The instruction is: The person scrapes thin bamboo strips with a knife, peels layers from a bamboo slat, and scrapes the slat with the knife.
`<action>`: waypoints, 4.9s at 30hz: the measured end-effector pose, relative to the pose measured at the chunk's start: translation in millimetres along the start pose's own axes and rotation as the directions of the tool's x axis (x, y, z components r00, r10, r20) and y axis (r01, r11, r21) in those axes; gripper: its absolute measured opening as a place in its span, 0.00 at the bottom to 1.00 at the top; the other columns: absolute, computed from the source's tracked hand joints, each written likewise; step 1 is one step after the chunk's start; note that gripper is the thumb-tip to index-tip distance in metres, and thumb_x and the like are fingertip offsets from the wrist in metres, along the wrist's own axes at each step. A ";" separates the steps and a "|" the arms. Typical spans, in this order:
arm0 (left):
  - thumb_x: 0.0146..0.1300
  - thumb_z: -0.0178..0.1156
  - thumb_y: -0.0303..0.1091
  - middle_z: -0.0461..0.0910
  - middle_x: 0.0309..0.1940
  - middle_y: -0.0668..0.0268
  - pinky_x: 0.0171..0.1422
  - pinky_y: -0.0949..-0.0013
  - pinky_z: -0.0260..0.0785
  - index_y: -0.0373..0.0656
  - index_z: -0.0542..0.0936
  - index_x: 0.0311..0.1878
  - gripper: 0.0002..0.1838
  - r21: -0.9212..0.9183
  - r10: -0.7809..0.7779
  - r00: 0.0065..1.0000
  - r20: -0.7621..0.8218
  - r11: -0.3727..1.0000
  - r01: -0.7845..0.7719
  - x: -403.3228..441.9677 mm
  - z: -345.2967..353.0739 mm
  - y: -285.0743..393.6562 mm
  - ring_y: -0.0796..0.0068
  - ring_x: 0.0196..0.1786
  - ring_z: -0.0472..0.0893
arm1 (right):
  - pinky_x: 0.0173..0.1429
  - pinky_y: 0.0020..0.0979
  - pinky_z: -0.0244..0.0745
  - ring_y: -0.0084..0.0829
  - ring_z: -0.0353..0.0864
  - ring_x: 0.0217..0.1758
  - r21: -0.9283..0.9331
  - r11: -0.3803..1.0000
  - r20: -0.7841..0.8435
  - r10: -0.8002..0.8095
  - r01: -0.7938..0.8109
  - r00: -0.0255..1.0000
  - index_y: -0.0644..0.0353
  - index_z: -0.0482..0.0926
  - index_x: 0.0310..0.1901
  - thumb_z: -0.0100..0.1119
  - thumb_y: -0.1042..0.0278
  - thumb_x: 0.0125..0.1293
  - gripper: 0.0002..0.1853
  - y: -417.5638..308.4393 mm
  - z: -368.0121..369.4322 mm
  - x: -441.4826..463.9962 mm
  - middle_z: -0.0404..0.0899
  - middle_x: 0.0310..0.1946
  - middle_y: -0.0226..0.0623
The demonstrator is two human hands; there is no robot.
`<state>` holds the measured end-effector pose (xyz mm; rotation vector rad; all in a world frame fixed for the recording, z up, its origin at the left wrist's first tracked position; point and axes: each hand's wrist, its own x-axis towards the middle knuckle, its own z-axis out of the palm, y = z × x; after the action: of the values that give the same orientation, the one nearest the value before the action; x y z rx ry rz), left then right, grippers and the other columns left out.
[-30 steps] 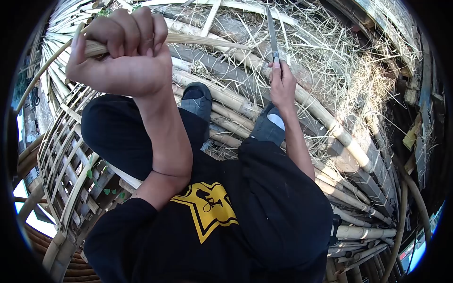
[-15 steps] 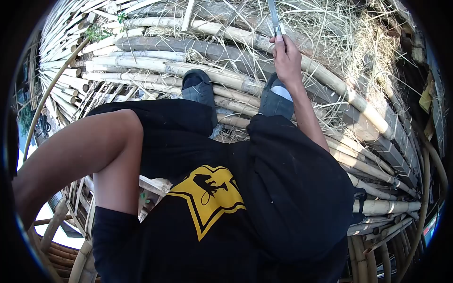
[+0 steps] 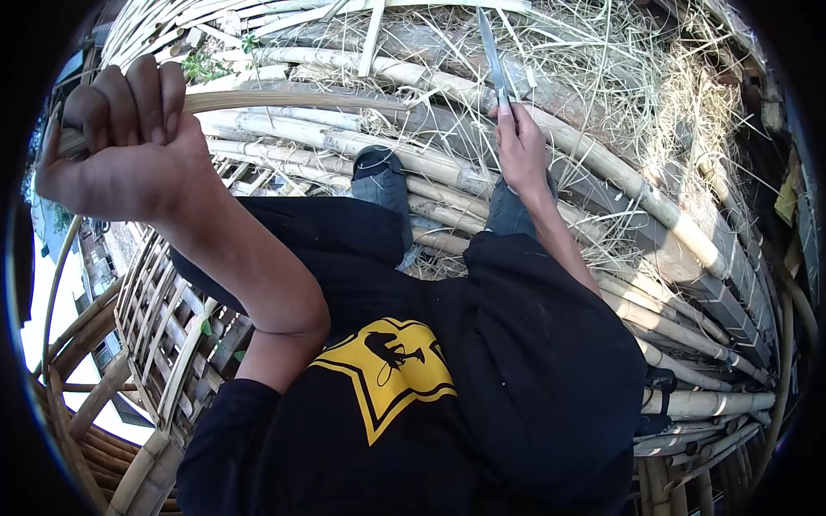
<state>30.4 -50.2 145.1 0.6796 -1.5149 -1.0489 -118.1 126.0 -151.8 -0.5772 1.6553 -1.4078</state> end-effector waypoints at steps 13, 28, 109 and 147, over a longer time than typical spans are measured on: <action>0.64 0.34 0.49 0.47 0.09 0.72 0.16 0.75 0.40 0.51 0.52 0.15 0.22 -0.028 -0.121 0.988 -0.098 0.992 0.119 -5.7 -4.4 -34.8 0.80 0.12 0.45 | 0.34 0.42 0.68 0.47 0.78 0.26 -0.362 0.903 0.223 -0.159 0.233 0.962 0.65 0.71 0.48 0.49 0.61 0.72 0.14 -59.2 45.0 -22.9 0.75 0.23 0.49; 0.71 0.36 0.53 0.47 0.12 0.72 0.17 0.74 0.41 0.48 0.55 0.18 0.27 -0.094 -0.036 0.994 -0.102 0.995 0.026 -6.8 -7.2 -37.4 0.80 0.14 0.46 | 0.32 0.36 0.67 0.36 0.73 0.23 -0.391 0.901 0.233 -0.098 0.185 0.968 0.61 0.72 0.50 0.45 0.63 0.74 0.12 -57.1 56.5 -21.6 0.73 0.20 0.41; 0.73 0.39 0.58 0.48 0.11 0.76 0.12 0.77 0.43 0.52 0.55 0.18 0.28 -0.160 0.053 0.991 -0.126 0.984 -0.073 -15.3 16.2 -39.4 0.85 0.11 0.46 | 0.31 0.52 0.66 0.59 0.77 0.27 -0.430 0.854 0.305 -0.167 0.292 0.938 0.65 0.67 0.46 0.44 0.61 0.74 0.13 -51.7 72.0 -14.0 0.75 0.24 0.58; 0.71 0.42 0.61 0.47 0.11 0.77 0.14 0.77 0.42 0.51 0.53 0.17 0.31 -0.238 -0.043 0.984 -0.174 0.971 0.000 -9.9 2.0 -47.2 0.85 0.12 0.47 | 0.16 0.28 0.68 0.16 0.52 0.08 -0.015 0.615 0.655 0.602 -0.789 0.457 0.53 0.63 0.35 0.42 0.52 0.75 0.14 5.8 46.4 -0.7 0.56 0.13 0.19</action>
<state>24.8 -61.9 98.6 0.6050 -1.2072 -1.1333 -78.0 102.6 -156.6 -0.0755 0.9172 -0.6766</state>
